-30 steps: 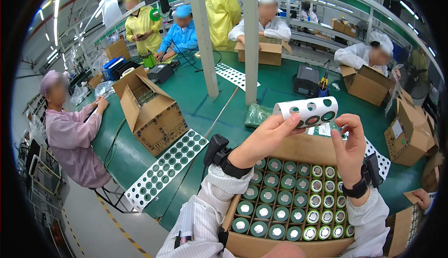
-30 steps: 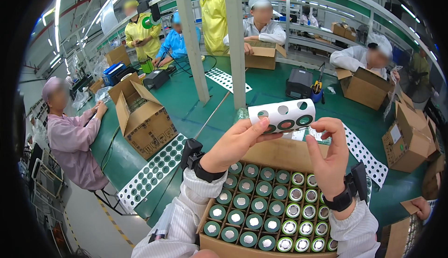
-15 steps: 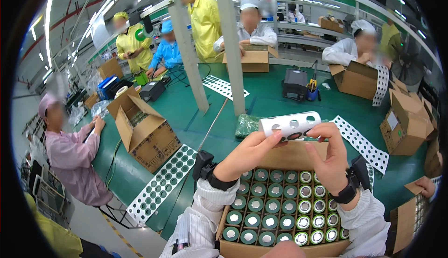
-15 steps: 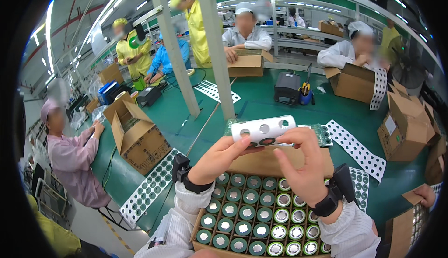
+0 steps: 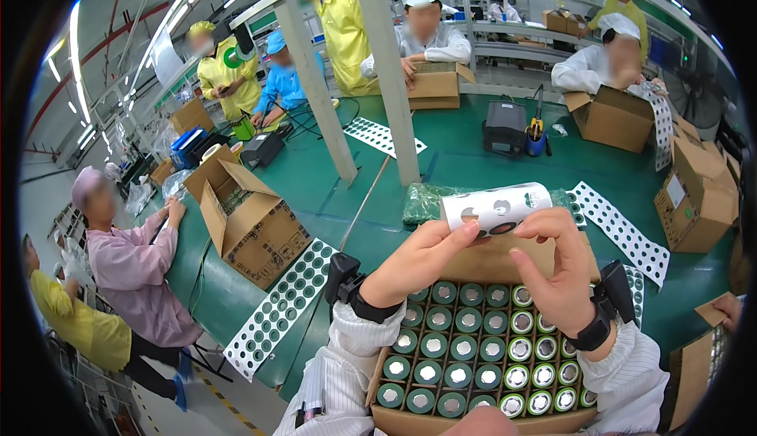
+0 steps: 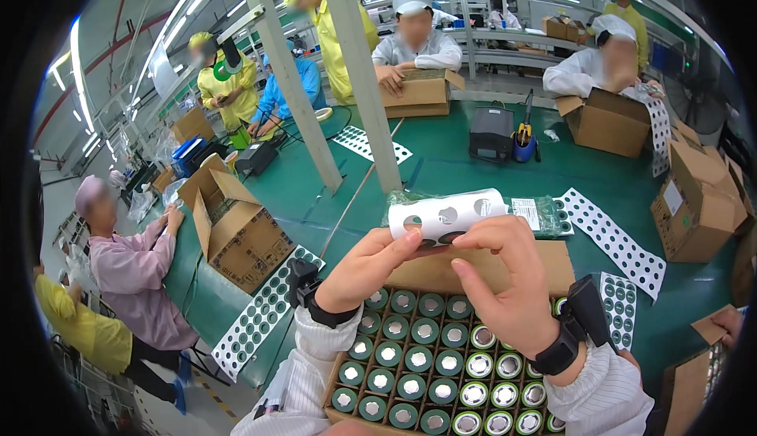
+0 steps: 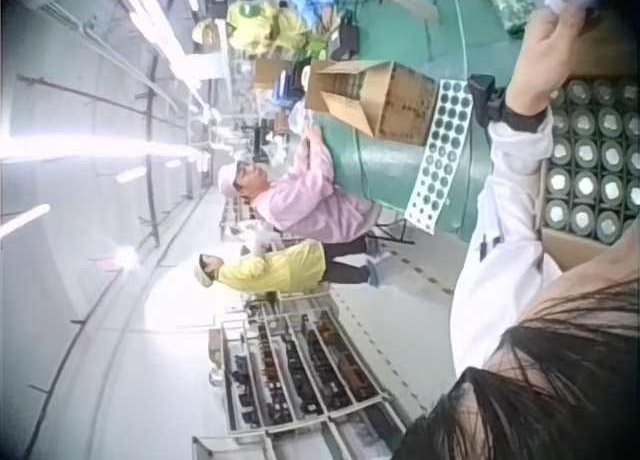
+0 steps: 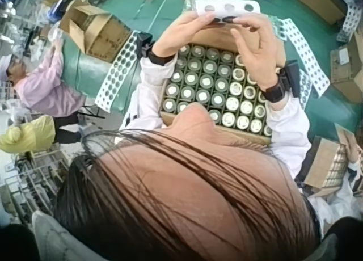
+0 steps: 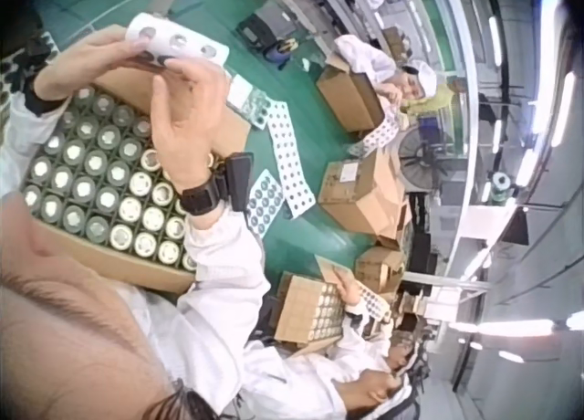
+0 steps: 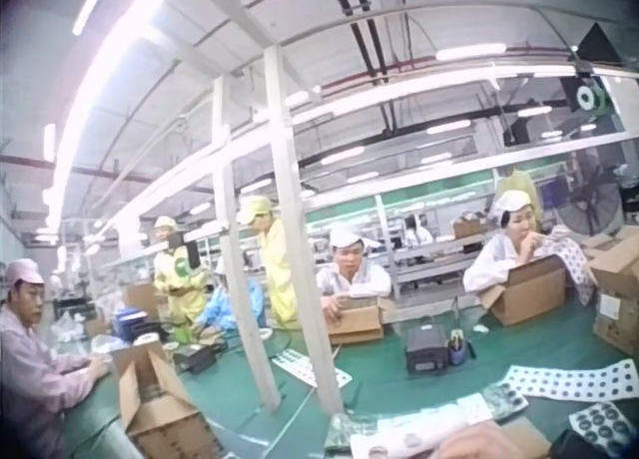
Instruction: Applying circular adhesive insulators to the tops of cylindrical battery cells arranged in a cardboard tray.
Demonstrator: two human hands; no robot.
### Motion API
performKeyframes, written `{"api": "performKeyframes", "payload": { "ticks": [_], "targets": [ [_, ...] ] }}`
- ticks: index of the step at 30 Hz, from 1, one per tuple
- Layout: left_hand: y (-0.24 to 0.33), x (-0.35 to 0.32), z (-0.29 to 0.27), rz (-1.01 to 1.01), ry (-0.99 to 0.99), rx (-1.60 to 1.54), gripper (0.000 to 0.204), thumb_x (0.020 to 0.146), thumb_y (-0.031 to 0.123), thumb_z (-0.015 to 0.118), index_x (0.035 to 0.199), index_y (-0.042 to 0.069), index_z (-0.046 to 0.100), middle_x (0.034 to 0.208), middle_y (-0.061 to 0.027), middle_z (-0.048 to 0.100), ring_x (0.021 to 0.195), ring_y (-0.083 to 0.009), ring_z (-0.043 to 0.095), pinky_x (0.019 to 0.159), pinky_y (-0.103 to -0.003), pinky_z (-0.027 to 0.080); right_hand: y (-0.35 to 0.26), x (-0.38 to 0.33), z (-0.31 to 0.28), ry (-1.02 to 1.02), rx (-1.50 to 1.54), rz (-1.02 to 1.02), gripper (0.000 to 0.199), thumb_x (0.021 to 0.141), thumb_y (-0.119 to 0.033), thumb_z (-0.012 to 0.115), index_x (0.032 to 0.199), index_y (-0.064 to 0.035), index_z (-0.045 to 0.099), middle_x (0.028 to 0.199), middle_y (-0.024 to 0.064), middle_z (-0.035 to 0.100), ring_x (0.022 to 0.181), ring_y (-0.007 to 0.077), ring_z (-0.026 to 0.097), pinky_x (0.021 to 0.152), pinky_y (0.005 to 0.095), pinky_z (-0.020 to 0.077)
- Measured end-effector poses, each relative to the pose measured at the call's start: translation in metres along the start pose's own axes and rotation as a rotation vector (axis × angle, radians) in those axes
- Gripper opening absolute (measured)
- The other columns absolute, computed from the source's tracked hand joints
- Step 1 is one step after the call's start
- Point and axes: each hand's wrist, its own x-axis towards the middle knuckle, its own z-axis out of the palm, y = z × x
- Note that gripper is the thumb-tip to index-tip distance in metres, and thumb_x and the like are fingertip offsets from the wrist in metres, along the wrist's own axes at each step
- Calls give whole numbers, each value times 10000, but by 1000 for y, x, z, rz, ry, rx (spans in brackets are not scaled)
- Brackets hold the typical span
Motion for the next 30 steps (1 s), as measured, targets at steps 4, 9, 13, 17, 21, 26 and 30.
{"api": "performKeyframes", "payload": {
  "ticks": [4, 9, 13, 17, 21, 26, 30],
  "targets": [
    [-1, -1, -1, 45, -27, -18, 451, 1047, 284, 394, 1329, -58, 481, 1288, -101, 556, 1204, -174, 517, 1046, -319, 393, 0, -1, 3, -11, -54, -13, 258, 759, 21, 680, 997, -62, 625, 986, 74, 592, 921, 225, 538, 760, 307, 420],
    [-15, 2, -7, 59, -34, 4, 429, 1039, 281, 429, 1293, -53, 522, 1229, -73, 588, 1127, -134, 540, 999, -294, 413, 1, -3, 6, -32, -80, -13, 250, 760, 24, 674, 987, -62, 612, 978, 74, 594, 912, 220, 535, 747, 305, 413],
    [-25, 7, -8, 1, 3, 28, 434, 1035, 294, 442, 1287, -47, 532, 1216, -73, 595, 1123, -126, 539, 998, -282, 410, 4, -5, 5, -25, -103, -21, 247, 766, 26, 668, 987, -63, 601, 975, 68, 596, 903, 209, 534, 738, 300, 412],
    [-26, 7, -9, 41, -21, 18, 437, 1034, 298, 445, 1288, -47, 533, 1218, -70, 594, 1116, -126, 541, 996, -282, 413, 5, -5, 7, -33, -107, -38, 246, 772, 25, 666, 992, -62, 596, 972, 61, 596, 893, 199, 533, 731, 297, 413],
    [-27, 8, -9, 81, -32, -7, 440, 1034, 304, 446, 1291, -42, 533, 1197, -56, 597, 1103, -118, 539, 984, -274, 422, 3, -5, 8, -52, -110, -32, 245, 773, 26, 664, 991, -62, 594, 974, 62, 597, 888, 201, 533, 730, 295, 411],
    [-27, 9, -9, 72, -52, -53, 451, 1030, 322, 453, 1295, -33, 535, 1180, -42, 592, 1084, -103, 534, 969, -266, 429, 3, -7, 9, -53, -116, -12, 242, 776, 40, 651, 987, -58, 585, 975, 63, 589, 884, 193, 530, 740, 286, 406],
    [-28, 11, -9, 73, -63, -23, 469, 1026, 339, 459, 1286, -43, 539, 1154, -34, 591, 1060, -99, 534, 952, -264, 433, 4, -7, 9, -55, -124, -21, 237, 778, 46, 643, 984, -54, 581, 973, 62, 585, 880, 189, 529, 745, 283, 405]
  ]
}}
